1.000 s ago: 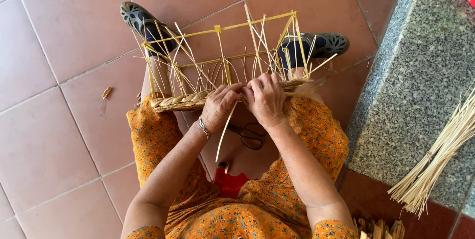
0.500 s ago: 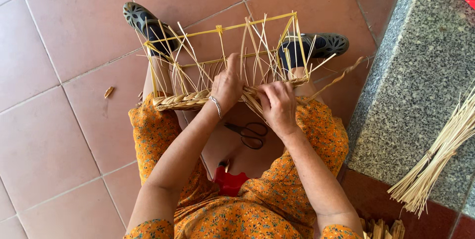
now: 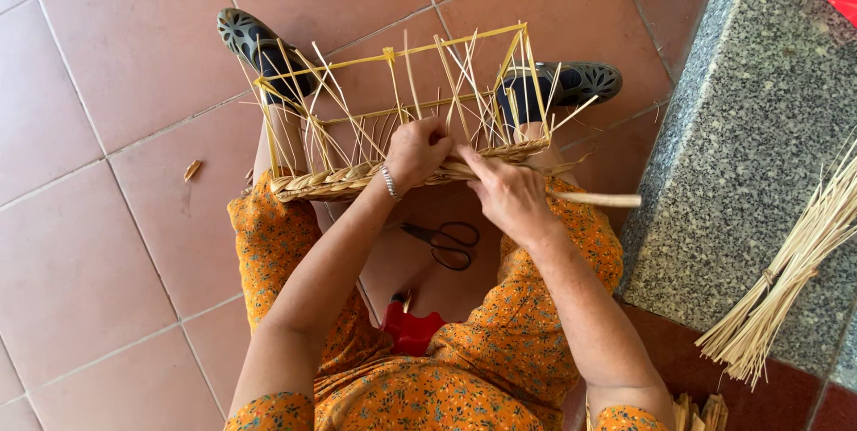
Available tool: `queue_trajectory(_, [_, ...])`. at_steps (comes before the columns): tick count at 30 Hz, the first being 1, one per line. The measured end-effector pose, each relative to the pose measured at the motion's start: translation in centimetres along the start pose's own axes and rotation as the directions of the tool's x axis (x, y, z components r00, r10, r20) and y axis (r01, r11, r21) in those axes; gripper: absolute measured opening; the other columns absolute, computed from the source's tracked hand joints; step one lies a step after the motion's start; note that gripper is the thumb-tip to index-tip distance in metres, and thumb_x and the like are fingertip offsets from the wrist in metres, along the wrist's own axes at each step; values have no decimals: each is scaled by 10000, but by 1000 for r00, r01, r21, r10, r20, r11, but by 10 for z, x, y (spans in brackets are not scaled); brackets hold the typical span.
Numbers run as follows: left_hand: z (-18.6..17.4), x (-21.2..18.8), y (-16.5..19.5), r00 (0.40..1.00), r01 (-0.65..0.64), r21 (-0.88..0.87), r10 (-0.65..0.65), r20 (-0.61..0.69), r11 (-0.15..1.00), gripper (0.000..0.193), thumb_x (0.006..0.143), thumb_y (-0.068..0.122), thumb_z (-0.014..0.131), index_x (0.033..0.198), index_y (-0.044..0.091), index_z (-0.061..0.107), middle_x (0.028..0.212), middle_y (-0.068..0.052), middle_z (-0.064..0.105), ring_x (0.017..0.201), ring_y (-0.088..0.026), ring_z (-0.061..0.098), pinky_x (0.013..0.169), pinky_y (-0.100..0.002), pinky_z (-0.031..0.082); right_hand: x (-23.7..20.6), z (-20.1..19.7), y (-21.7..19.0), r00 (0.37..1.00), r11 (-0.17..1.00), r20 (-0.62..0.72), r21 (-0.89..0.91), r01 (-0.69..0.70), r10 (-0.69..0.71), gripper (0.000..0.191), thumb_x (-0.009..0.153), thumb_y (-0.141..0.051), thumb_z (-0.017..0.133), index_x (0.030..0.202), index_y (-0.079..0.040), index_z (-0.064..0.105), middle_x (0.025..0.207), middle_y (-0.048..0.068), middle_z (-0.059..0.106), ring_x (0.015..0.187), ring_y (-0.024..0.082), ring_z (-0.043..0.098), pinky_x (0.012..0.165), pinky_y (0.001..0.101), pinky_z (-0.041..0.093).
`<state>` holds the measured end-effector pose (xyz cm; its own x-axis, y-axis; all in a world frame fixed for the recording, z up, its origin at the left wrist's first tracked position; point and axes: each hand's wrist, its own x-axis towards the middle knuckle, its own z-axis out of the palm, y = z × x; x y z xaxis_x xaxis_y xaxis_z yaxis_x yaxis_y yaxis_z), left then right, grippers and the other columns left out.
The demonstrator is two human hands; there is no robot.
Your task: The person weaves dried plant fibers into a rectangular basket frame, interlacing strands by hand and trimming excess with scissors. The basket gradually fills with a tight woven pattern as the person adjusts and secures the fibers.
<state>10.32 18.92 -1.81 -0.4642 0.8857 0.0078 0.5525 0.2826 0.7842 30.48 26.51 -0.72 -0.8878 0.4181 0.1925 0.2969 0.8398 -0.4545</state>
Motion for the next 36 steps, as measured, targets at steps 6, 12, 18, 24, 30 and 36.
queue_trajectory(6, [-10,-38,-1,986,-165,-241,150,-78,956,74,880,34,760,950,38,733,948,-89,738,792,-235,748,695,-325,588,27,-8,19,911,967,332,-158,-202,245,643,983,-242,703,1563,-234,426,586,52,656,451,152,569,472,314,549])
queue_trajectory(12, [-17,-56,6,938,-341,-173,322,-128,924,325,927,-49,653,1245,16,661,1182,-121,682,1019,-249,713,856,-323,601,26,-31,9,947,972,233,33,-234,221,543,917,-267,763,1430,-225,589,622,34,655,494,139,584,526,359,549])
queue_trajectory(18, [-28,-53,9,979,-67,-277,117,168,959,504,864,46,717,1354,56,595,1191,-101,685,898,-273,708,836,-345,604,15,-54,-36,975,969,-189,-237,72,-118,241,880,-188,786,1073,-64,711,892,84,722,818,203,664,752,350,564])
queue_trajectory(24, [-17,-53,17,949,-287,29,281,141,957,400,770,170,832,1084,32,625,1209,-152,586,1067,-343,622,902,-438,540,31,-57,-54,965,933,-157,-329,149,-210,124,921,-153,796,928,-37,751,825,93,722,757,216,635,647,354,525])
queue_trajectory(30, [5,-53,21,962,-263,153,271,-38,953,298,934,106,711,1209,41,618,1140,-142,565,1064,-355,629,916,-441,554,42,-83,-6,969,973,105,25,-229,226,88,836,-225,818,867,-149,789,751,71,724,682,221,652,664,448,531])
queue_trajectory(36, [0,-51,11,980,-154,-207,123,-157,966,96,1024,88,638,1117,86,617,1162,-102,626,855,-244,735,657,-306,631,43,-47,12,989,988,98,-118,-95,107,172,876,-240,829,940,-117,727,744,48,727,665,213,683,708,462,553])
